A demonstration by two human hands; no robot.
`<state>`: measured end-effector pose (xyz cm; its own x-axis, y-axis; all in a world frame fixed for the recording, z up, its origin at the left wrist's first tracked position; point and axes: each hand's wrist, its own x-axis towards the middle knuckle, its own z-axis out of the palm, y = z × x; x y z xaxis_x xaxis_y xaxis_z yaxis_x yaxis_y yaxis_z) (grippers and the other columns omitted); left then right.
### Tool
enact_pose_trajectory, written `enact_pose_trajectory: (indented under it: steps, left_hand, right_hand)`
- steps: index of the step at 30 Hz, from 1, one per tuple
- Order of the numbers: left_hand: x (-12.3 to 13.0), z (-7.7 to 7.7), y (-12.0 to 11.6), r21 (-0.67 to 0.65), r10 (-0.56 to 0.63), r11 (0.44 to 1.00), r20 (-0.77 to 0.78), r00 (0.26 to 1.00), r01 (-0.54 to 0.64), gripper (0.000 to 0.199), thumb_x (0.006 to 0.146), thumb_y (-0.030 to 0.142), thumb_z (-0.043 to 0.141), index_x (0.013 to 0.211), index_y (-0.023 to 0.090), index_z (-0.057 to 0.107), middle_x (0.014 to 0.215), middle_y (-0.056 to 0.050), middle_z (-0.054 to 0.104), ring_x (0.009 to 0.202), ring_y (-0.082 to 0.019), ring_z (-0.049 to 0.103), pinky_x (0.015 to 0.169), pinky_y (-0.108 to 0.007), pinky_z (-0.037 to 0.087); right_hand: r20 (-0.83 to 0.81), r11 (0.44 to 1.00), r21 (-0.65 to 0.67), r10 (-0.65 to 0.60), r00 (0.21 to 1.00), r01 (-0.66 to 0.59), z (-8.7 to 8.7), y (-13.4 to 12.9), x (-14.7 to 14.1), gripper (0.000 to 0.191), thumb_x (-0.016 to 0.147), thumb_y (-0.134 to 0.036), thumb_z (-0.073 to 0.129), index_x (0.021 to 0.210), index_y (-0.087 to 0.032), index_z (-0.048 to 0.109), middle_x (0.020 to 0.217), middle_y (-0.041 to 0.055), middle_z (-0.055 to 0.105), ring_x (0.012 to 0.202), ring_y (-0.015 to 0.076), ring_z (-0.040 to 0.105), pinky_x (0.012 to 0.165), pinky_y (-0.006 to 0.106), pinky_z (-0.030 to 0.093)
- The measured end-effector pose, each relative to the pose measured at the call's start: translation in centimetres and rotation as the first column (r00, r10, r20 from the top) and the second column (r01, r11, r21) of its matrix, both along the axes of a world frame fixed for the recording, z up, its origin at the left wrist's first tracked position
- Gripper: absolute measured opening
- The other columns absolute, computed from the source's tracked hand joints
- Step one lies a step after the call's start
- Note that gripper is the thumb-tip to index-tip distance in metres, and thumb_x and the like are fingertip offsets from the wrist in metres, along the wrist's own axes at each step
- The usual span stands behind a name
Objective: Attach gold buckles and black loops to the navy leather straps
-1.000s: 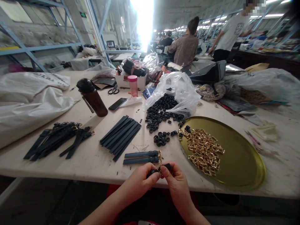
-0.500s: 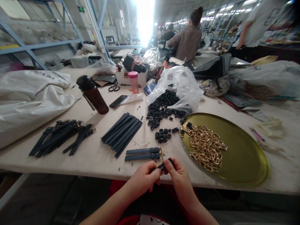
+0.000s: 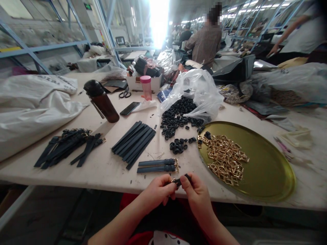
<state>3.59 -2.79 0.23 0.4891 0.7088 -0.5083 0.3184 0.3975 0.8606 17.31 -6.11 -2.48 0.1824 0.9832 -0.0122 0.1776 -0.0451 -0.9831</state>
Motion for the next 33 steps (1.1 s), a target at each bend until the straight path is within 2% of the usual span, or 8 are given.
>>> enact_pose_trajectory:
  steps: [3,9,15,20,22,24,28,33]
  left_hand:
    - [-0.1,0.4,-0.4,0.11,0.012,0.994,-0.078,0.997,-0.003,0.023,0.076,0.038,0.046,0.065,0.017,0.045,0.054,0.006,0.047,0.04,-0.006,0.037,0.039,-0.017,0.026]
    - [-0.6,1.5,-0.9,0.217,-0.049,0.973,-0.138,0.989,0.079,0.025,0.076,0.039,0.05,0.065,0.017,0.046,0.055,0.006,0.047,0.05,-0.008,0.041,0.048,-0.019,0.029]
    - [-0.8,0.0,1.2,0.344,0.029,0.938,-0.19,0.981,0.039,0.028,0.071,0.039,0.057,0.059,0.017,0.044,0.052,0.007,0.042,0.052,-0.009,0.04,0.049,-0.019,0.029]
    - [-0.4,-0.3,1.6,0.276,0.057,0.96,-0.046,0.997,-0.042,0.035,0.072,0.028,0.055,0.104,0.018,0.045,0.064,0.006,0.054,0.049,-0.009,0.048,0.05,-0.019,0.038]
    - [-0.2,0.0,1.4,0.303,-0.005,0.953,-0.011,1.0,0.008,0.036,0.077,0.027,0.049,0.112,0.018,0.044,0.063,0.005,0.054,0.051,-0.009,0.05,0.054,-0.02,0.04]
    - [-0.2,0.2,1.3,0.329,-0.029,0.944,-0.041,0.999,0.041,0.028,0.081,0.03,0.043,0.105,0.017,0.05,0.058,0.006,0.05,0.049,-0.009,0.046,0.052,-0.019,0.038]
    - [-0.4,0.3,1.4,0.348,0.016,0.937,-0.117,0.993,0.026,0.024,0.084,0.036,0.038,0.084,0.017,0.052,0.05,0.007,0.045,0.043,-0.008,0.039,0.046,-0.018,0.031]
    - [-0.6,0.3,1.9,0.376,0.09,0.926,-0.161,0.983,-0.023,0.028,0.084,0.04,0.038,0.071,0.017,0.049,0.044,0.008,0.04,0.043,-0.009,0.038,0.047,-0.018,0.03]
  right_hand:
    - [0.137,0.987,0.145,0.052,0.989,-0.072,0.1,-0.7,0.4,0.019,0.077,-0.034,0.055,0.066,-0.02,0.057,0.06,-0.0006,0.054,0.059,0.0146,0.048,0.058,0.026,0.036]
    - [-0.101,0.991,-0.067,0.107,0.989,-0.114,-0.6,-0.3,0.4,0.026,0.074,-0.04,0.058,0.063,-0.019,0.049,0.056,-0.004,0.046,0.055,0.0119,0.043,0.052,0.023,0.036]
    - [-0.078,0.988,0.017,0.152,0.985,-0.151,0.1,0.5,-0.1,0.032,0.08,-0.045,0.048,0.064,-0.018,0.05,0.057,-0.0035,0.047,0.056,0.0116,0.044,0.054,0.023,0.036]
    - [0.076,0.945,0.015,0.324,0.943,-0.326,0.2,3.9,2.6,0.053,0.09,-0.048,0.019,0.071,-0.016,0.058,0.059,0.0012,0.054,0.058,0.0145,0.052,0.057,0.026,0.04]
    - [0.332,0.969,0.032,0.22,0.917,-0.244,-0.1,6.4,4.1,0.045,0.091,-0.04,0.023,0.078,-0.016,0.059,0.063,0.0024,0.056,0.061,0.0152,0.053,0.058,0.026,0.041]
    - [0.552,0.979,0.059,0.13,0.824,-0.194,-0.5,9.0,5.3,0.021,0.084,-0.03,0.043,0.084,-0.018,0.06,0.078,0.0046,0.059,0.072,0.017,0.054,0.065,0.027,0.04]
    - [0.609,0.983,0.061,0.101,0.787,-0.173,-1.2,12.4,6.5,0.012,0.071,-0.011,0.054,0.066,-0.019,0.06,0.072,0.0035,0.056,0.07,0.0166,0.053,0.067,0.027,0.036]
    - [0.542,0.985,0.062,0.103,0.834,-0.161,-0.2,10.8,6.2,0.011,0.073,-0.022,0.055,0.063,-0.019,0.054,0.069,0.0016,0.052,0.067,0.0165,0.051,0.063,0.027,0.038]
